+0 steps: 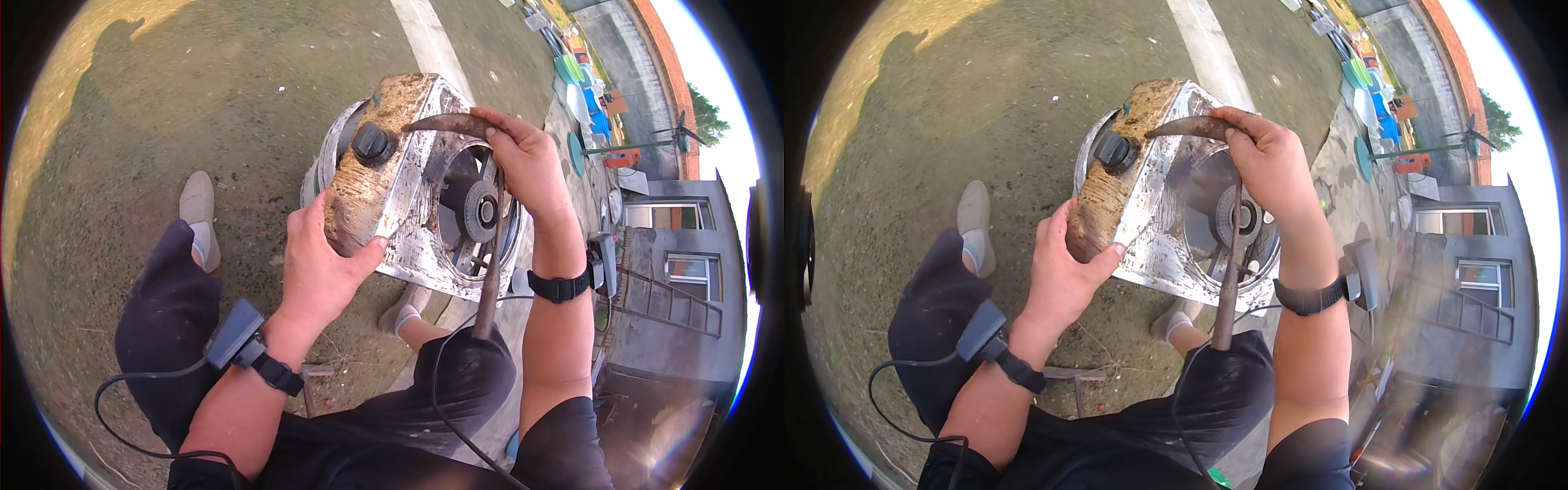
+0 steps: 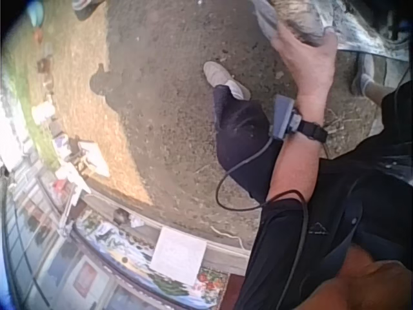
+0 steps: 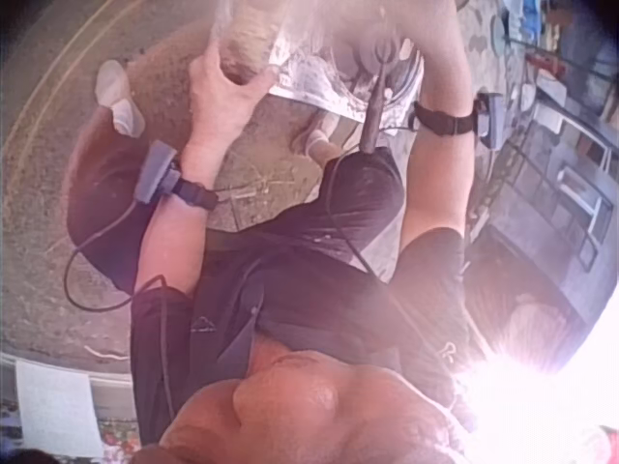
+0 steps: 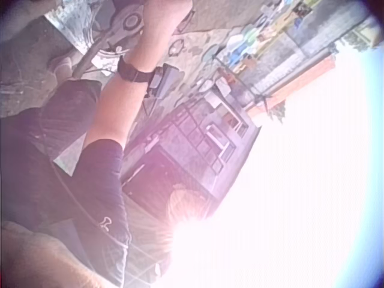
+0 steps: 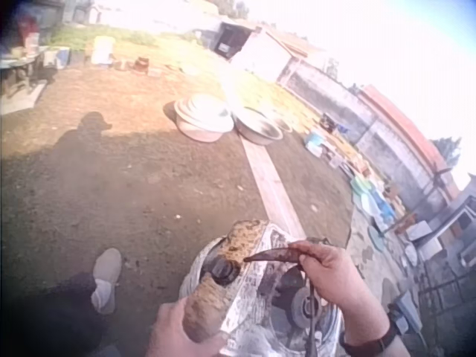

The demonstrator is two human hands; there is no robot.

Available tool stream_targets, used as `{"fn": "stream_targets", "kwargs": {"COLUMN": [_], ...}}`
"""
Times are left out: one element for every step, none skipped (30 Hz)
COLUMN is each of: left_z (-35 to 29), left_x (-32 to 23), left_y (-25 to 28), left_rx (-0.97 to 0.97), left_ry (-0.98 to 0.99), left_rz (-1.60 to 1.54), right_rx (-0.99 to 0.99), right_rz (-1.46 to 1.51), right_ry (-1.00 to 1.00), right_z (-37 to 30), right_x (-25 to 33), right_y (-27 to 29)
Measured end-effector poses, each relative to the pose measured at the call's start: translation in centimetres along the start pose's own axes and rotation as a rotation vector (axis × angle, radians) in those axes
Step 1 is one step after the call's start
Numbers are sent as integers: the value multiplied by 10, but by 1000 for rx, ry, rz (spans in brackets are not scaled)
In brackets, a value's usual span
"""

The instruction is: The person is using a piece of metal to scrape rust and clean a gas stove burner housing.

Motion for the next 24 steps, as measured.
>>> {"fn": "stream_targets", "kwargs": {"left_z": [1, 0, 1, 2, 2, 0, -1, -1, -1, -1, -1, 0, 0, 0, 0, 1, 1, 0, -1, -1, 1, 1, 0, 0], "left_x": [1, 0, 0, -1, -2, -3, -3, -1, 1, 1, 1, 0, -1, -3, -2, -3, -4, -5, -5, -3, -2, -1, -2, -3], "left_y": [-1, -3, -4, -4, -4, -2, 0, 1, 0, -1, -2, -2, -3, -3, -1, 1, 3, 3, 2, 1, 1, 1, 0, 0], "left_rx": [-9, -7, -10, -14, -16, -3, 10, 7, -2, -13, -9, -7, -5, -4, -4, -2, -4, 17, 38, 39, 24, 10, 12, 14], "left_ry": [6, 3, -1, -6, -5, -1, 3, 5, -1, -7, -9, -4, 1, -2, 5, 10, 12, 17, 22, 23, 17, 12, 10, 13], "left_rz": [-1, -5, -6, -9, -8, -11, -13, -8, -4, 1, -2, -8, -15, -17, -4, 5, 8, -9, -26, -26, -15, -5, -7, -5], "right_rx": [-39, -42, -33, -24, -23, 26, 75, 78, 98, 118, 62, 59, 60, 60, 67, 115, 164, 163, 193, 223, 193, 190, 124, 60], "right_rz": [41, 37, -58, -154, -153, -72, 9, 14, 22, 30, 33, 31, -43, -119, -112, -124, -136, -135, -44, 48, -14, -15, -104, -190], "right_ry": [0, 0, 40, 82, 83, 95, 106, 106, 25, -57, -50, -50, 15, 80, 82, 31, -20, -21, -24, -27, -50, -51, -37, -20], "right_z": [9, 9, 11, 12, 11, 6, 3, 5, 5, 7, 13, 20, 27, 30, 26, 18, 14, 14, 15, 16, 15, 18, 23, 29], "right_x": [-9, -10, -10, -9, -9, -10, -9, -4, 4, 7, 3, -2, -5, -4, 3, 14, 19, 16, 9, 6, 16, 16, 17, 17], "right_y": [1, 1, -1, -3, -1, -1, -3, -3, 0, 1, 0, -2, -4, -3, -5, -5, -6, -2, 4, 7, 7, 3, 1, 1]}}
Point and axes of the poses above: each hand's wrist, its own z-axis towards the middle knuckle, its own y-axis out of the back of the hand, x = y × z, the point moved 4 cm from there along z, towards the middle knuckle, and after that the axes turned 12 degrees about z, right-handed, at the moved point
